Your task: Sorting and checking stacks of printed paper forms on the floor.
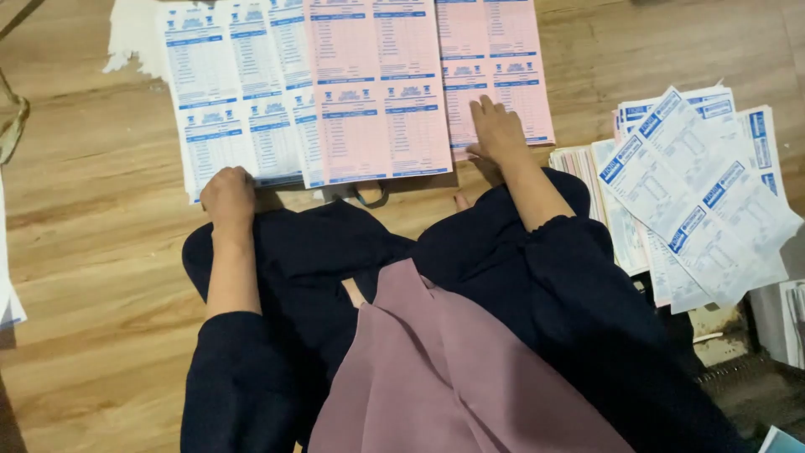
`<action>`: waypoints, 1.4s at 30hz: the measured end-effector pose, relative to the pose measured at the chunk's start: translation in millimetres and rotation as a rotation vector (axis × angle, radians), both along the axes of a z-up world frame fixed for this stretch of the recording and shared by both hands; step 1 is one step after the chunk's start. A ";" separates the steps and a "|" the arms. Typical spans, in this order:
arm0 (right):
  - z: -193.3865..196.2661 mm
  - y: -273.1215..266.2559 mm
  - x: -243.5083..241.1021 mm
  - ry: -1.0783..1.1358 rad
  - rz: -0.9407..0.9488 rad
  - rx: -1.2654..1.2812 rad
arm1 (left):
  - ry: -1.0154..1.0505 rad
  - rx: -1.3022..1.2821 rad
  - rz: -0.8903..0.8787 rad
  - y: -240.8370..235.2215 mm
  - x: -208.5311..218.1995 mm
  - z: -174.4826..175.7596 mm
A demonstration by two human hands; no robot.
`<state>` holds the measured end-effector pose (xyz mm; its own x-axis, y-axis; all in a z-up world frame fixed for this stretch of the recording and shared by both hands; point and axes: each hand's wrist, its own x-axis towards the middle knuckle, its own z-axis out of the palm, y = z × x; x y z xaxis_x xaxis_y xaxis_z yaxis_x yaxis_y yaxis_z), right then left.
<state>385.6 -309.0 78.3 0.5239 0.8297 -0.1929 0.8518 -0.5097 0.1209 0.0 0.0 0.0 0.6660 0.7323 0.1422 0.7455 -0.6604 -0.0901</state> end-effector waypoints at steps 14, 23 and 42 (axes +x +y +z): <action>-60.2 -13.4 8.2 -0.247 0.202 0.013 | -0.263 -0.218 0.113 -23.3 5.1 51.2; -35.9 -18.5 4.9 -0.287 0.171 0.110 | -0.325 -0.240 0.143 -26.6 2.5 60.6; -19.2 -30.0 16.1 -0.008 -0.267 0.099 | -0.387 -0.297 0.189 -30.7 3.7 72.3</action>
<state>401.7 -339.0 59.1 0.7274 0.6768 -0.1132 0.6852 -0.7254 0.0655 3.7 -30.7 72.3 0.4579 0.8809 0.1197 0.7959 -0.4662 0.3864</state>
